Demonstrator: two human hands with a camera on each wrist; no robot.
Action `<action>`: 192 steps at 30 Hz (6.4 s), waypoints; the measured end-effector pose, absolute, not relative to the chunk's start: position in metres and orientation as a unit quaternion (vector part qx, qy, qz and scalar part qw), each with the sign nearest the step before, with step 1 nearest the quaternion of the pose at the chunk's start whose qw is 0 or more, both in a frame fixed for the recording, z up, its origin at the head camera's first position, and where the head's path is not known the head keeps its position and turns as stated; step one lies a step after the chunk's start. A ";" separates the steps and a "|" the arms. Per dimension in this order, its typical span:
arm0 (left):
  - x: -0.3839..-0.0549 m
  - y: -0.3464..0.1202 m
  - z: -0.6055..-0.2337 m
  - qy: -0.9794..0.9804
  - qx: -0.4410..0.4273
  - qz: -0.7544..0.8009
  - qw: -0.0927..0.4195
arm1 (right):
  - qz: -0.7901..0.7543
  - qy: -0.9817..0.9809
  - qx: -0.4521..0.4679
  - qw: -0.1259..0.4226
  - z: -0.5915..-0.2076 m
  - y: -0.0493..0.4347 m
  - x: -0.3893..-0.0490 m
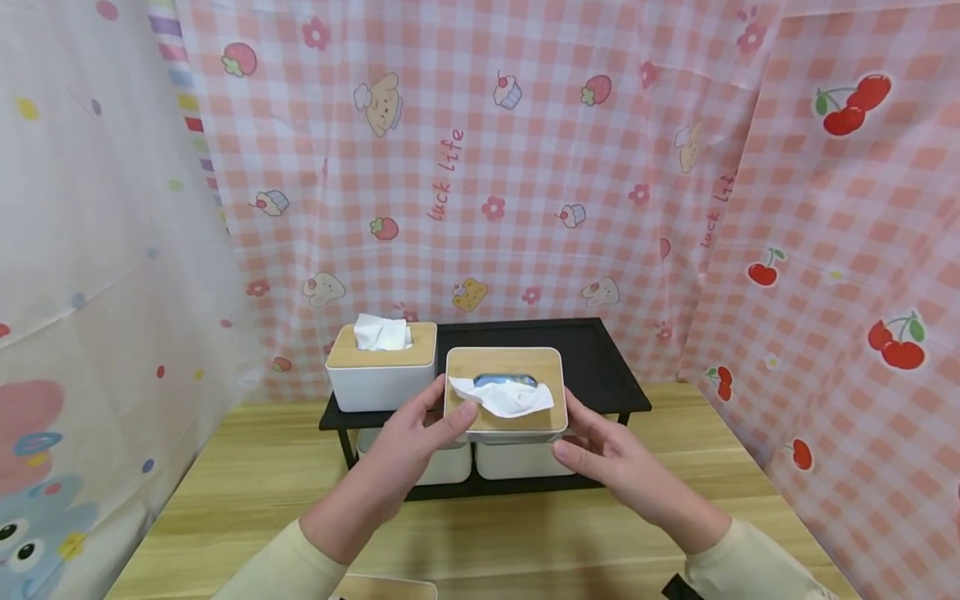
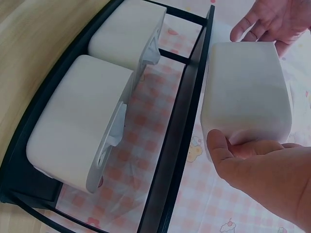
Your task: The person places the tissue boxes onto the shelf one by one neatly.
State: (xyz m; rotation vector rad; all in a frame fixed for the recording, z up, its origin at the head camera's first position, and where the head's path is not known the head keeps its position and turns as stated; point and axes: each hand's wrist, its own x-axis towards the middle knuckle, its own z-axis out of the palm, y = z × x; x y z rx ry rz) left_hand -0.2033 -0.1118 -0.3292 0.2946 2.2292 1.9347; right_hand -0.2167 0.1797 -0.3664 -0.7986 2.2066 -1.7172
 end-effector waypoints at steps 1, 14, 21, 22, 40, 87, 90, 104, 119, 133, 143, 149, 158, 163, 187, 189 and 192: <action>-0.204 -0.112 -0.329 0.749 0.099 0.650 0.089 | -0.587 0.754 -0.272 0.116 -0.366 0.180 -0.218; -0.208 -0.112 -0.329 0.747 0.094 0.651 0.097 | -0.590 0.758 -0.247 0.125 -0.363 0.177 -0.221; -0.210 -0.111 -0.327 0.755 0.072 0.646 0.090 | -0.584 0.767 -0.239 0.119 -0.365 0.174 -0.225; -0.210 -0.111 -0.327 0.755 0.067 0.647 0.086 | -0.587 0.763 -0.243 0.120 -0.365 0.173 -0.225; -0.218 -0.108 -0.341 0.732 0.053 0.678 0.044 | -0.599 0.764 -0.229 0.075 -0.364 0.170 -0.237; -0.213 -0.117 -0.352 0.783 0.056 0.619 0.025 | -0.554 0.811 -0.186 0.023 -0.371 0.170 -0.244; -0.213 -0.118 -0.353 0.779 0.058 0.624 0.022 | -0.559 0.807 -0.187 0.023 -0.371 0.169 -0.244; -0.214 -0.120 -0.360 0.778 0.047 0.626 0.003 | -0.562 0.802 -0.200 0.014 -0.373 0.170 -0.241; -0.216 -0.120 -0.361 0.786 0.056 0.616 0.010 | -0.571 0.798 -0.191 0.037 -0.378 0.168 -0.244; -0.220 -0.120 -0.362 0.774 0.061 0.630 0.022 | -0.554 0.810 -0.186 0.052 -0.379 0.166 -0.244; -0.222 -0.121 -0.363 0.777 0.060 0.626 0.023 | -0.554 0.809 -0.187 0.058 -0.380 0.165 -0.246; -0.223 -0.120 -0.363 0.780 0.057 0.623 0.019 | -0.557 0.807 -0.183 0.074 -0.380 0.164 -0.246; -0.221 -0.122 -0.364 0.780 0.049 0.623 0.026 | -0.555 0.808 -0.188 0.068 -0.381 0.164 -0.246; -0.217 -0.124 -0.366 0.780 0.051 0.623 0.016 | -0.557 0.806 -0.189 0.061 -0.383 0.166 -0.246; -0.201 -0.145 -0.371 0.779 0.042 0.626 -0.016 | -0.565 0.800 -0.198 0.046 -0.383 0.164 -0.239; -0.201 -0.147 -0.371 0.781 0.040 0.624 -0.015 | -0.569 0.798 -0.194 0.040 -0.381 0.164 -0.239; -0.199 -0.151 -0.371 0.784 0.035 0.620 -0.012 | -0.572 0.797 -0.190 0.042 -0.380 0.163 -0.238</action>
